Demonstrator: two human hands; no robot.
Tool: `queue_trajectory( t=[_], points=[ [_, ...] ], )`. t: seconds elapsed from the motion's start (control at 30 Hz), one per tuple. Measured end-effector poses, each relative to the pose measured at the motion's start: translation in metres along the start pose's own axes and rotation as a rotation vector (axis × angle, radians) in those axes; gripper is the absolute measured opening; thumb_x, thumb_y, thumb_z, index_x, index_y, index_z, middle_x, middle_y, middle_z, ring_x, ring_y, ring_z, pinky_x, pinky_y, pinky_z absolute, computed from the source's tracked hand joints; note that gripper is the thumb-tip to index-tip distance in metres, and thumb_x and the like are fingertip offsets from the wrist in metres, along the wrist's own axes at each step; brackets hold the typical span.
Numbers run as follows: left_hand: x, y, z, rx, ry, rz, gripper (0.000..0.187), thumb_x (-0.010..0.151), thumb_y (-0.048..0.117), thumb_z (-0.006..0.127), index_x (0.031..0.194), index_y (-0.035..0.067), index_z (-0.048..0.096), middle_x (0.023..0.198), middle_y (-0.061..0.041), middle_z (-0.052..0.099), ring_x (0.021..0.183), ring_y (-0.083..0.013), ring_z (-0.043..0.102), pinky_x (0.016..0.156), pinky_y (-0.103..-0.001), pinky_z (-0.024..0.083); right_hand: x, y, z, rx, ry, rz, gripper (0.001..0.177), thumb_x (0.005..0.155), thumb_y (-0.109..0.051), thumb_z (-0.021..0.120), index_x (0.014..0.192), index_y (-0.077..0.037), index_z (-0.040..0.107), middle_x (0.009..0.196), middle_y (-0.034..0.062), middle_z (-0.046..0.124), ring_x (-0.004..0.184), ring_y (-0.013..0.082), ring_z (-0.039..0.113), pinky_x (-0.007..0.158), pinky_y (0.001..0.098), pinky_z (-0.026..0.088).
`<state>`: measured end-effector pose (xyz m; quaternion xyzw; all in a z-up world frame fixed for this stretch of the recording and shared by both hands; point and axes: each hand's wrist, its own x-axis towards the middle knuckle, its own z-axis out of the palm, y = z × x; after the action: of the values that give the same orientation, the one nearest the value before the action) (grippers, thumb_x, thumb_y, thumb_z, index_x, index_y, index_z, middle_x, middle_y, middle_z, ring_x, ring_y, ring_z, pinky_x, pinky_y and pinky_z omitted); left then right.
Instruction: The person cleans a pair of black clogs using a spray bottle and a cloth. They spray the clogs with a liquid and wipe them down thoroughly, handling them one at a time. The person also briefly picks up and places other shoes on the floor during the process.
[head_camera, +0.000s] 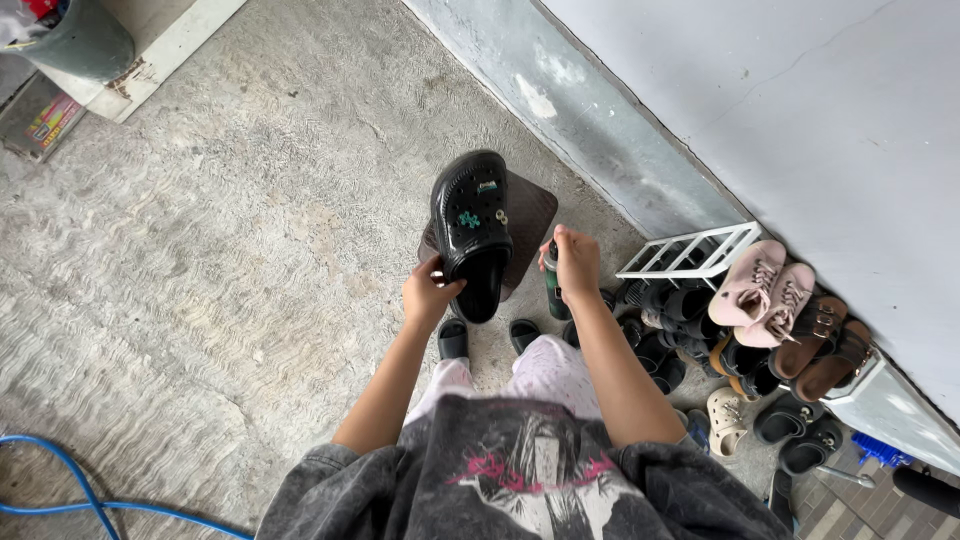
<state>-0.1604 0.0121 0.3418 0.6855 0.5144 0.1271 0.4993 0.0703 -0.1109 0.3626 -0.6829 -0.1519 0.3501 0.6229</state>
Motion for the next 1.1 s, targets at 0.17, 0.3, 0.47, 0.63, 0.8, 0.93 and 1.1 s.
queue_trajectory(
  t=[0.17, 0.3, 0.47, 0.63, 0.8, 0.93, 1.1],
  points=[
    [0.037, -0.029, 0.009, -0.067, -0.076, -0.272, 0.066, 0.073, 0.017, 0.081, 0.134, 0.004, 0.061, 0.099, -0.011, 0.077, 0.083, -0.0181, 0.074, 0.074, -0.03, 0.057, 0.03, 0.042, 0.0, 0.184, 0.005, 0.071, 0.047, 0.103, -0.043, 0.052, 0.082, -0.004, 0.065, 0.068, 0.0076, 0.066, 0.063, 0.0169, 0.065, 0.062, 0.0288, 0.051],
    [0.063, -0.072, 0.015, -0.084, 0.043, -0.279, 0.058, 0.076, 0.022, 0.079, 0.13, 0.004, 0.067, 0.095, -0.01, 0.077, 0.077, -0.0159, 0.072, 0.07, -0.029, 0.054, 0.069, 0.078, -0.009, -0.144, -0.047, 0.006, 0.032, 0.081, -0.01, 0.079, 0.108, -0.009, 0.062, 0.098, 0.0049, 0.065, 0.093, 0.0177, 0.064, 0.084, 0.0314, 0.053],
    [0.089, -0.13, 0.043, -0.352, 0.233, -0.427, 0.059, 0.08, 0.02, 0.079, 0.133, 0.001, 0.063, 0.086, -0.005, 0.07, 0.071, -0.01, 0.06, 0.064, -0.025, 0.049, 0.13, 0.16, 0.009, -0.592, -0.073, -0.381, 0.05, 0.074, 0.004, 0.082, 0.116, -0.009, 0.058, 0.116, 0.0089, 0.064, 0.115, 0.0274, 0.062, 0.102, 0.0377, 0.047],
    [0.107, -0.165, 0.055, -0.544, 0.351, -0.361, 0.05, 0.084, 0.013, 0.077, 0.131, -0.002, 0.065, 0.096, -0.001, 0.065, 0.078, -0.0075, 0.056, 0.07, -0.022, 0.047, 0.162, 0.221, 0.024, -0.486, -0.12, -0.243, 0.051, 0.078, 0.005, 0.078, 0.122, -0.008, 0.056, 0.127, 0.0097, 0.062, 0.124, 0.0286, 0.061, 0.107, 0.0375, 0.047],
    [0.107, -0.185, 0.042, -0.659, 0.395, -0.52, 0.056, 0.084, 0.011, 0.076, 0.137, 0.001, 0.059, 0.095, -0.003, 0.068, 0.081, -0.007, 0.059, 0.074, -0.022, 0.048, 0.155, 0.249, 0.027, -0.553, -0.089, -0.23, 0.074, 0.078, 0.005, 0.08, 0.14, -0.008, 0.043, 0.14, 0.0156, 0.054, 0.133, 0.032, 0.052, 0.113, 0.0414, 0.042],
    [0.101, -0.203, 0.029, -0.678, 0.418, -0.569, 0.059, 0.085, 0.009, 0.075, 0.14, 0.001, 0.057, 0.094, -0.003, 0.069, 0.082, -0.0069, 0.062, 0.074, -0.022, 0.05, 0.128, 0.257, 0.031, -0.48, -0.017, -0.122, 0.101, 0.076, 0.003, 0.078, 0.155, -0.006, 0.015, 0.151, 0.0213, 0.037, 0.14, 0.0365, 0.041, 0.116, 0.0461, 0.036],
    [0.087, -0.215, 0.021, -0.661, 0.404, -0.607, 0.061, 0.083, 0.009, 0.076, 0.14, 0.001, 0.057, 0.089, -0.001, 0.066, 0.08, -0.0069, 0.06, 0.074, -0.022, 0.048, 0.1, 0.263, 0.037, -0.516, 0.068, -0.048, 0.088, 0.088, -0.011, 0.077, 0.154, -0.005, 0.019, 0.152, 0.0199, 0.033, 0.141, 0.0367, 0.039, 0.116, 0.0486, 0.036]
  ],
)
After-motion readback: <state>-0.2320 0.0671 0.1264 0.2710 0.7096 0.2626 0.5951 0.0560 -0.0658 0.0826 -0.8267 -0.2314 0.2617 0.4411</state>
